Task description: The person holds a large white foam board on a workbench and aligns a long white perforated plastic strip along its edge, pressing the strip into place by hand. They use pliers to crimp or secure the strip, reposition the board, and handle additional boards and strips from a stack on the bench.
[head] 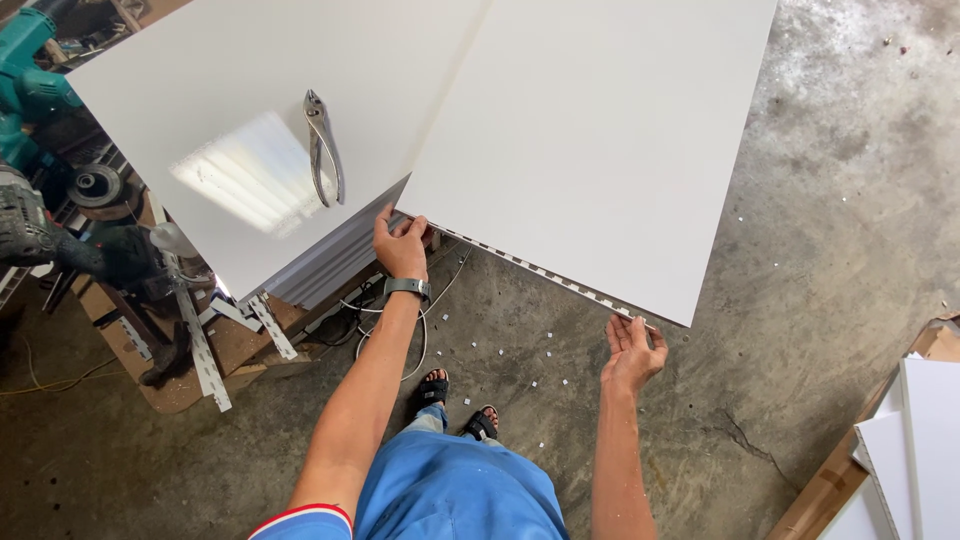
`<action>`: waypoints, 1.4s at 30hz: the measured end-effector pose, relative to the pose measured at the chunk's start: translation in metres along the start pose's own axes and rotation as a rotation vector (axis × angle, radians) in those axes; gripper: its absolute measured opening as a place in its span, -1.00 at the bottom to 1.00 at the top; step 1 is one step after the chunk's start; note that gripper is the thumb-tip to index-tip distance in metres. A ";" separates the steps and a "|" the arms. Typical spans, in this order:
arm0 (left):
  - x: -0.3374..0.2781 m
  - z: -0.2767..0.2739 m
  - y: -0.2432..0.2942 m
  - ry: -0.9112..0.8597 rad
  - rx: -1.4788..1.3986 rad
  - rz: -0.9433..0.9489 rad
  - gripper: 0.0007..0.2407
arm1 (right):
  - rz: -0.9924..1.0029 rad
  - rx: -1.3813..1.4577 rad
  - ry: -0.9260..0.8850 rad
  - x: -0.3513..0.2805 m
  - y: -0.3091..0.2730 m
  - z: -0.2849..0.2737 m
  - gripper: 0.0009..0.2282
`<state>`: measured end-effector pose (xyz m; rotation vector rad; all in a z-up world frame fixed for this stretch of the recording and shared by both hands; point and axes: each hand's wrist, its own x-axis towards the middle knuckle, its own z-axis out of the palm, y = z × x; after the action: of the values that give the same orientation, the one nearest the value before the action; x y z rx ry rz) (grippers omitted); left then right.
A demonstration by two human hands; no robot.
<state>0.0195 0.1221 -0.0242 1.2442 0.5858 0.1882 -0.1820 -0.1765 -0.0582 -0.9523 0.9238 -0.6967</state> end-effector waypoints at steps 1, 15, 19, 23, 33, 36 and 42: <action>0.002 -0.001 -0.007 0.000 0.000 -0.002 -0.51 | 0.000 -0.002 0.001 0.000 -0.001 0.001 -0.74; -0.030 0.017 -0.007 -0.161 0.184 -0.041 -0.08 | 0.023 -0.006 -0.115 0.029 0.005 -0.005 -0.66; -0.044 0.024 0.007 -0.136 0.263 0.021 -0.11 | 0.125 0.093 -0.156 0.023 0.002 0.003 -0.56; -0.020 0.003 -0.041 -0.005 0.775 0.832 -0.18 | -0.322 -0.511 0.193 -0.008 -0.012 0.011 -0.11; -0.008 -0.029 -0.042 -0.390 0.960 0.809 0.06 | -1.136 -1.335 -0.296 0.016 0.007 0.047 -0.37; -0.019 -0.016 -0.029 -0.336 1.050 0.802 0.17 | -1.196 -1.341 -0.271 0.018 0.005 0.050 -0.42; -0.048 0.001 0.009 -0.248 1.397 0.311 0.14 | -1.275 -1.282 -0.290 0.026 0.005 0.047 -0.42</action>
<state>-0.0187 0.1027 0.0001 2.6673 0.2433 -0.1743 -0.1279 -0.1787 -0.0582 -2.8102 0.3007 -0.9249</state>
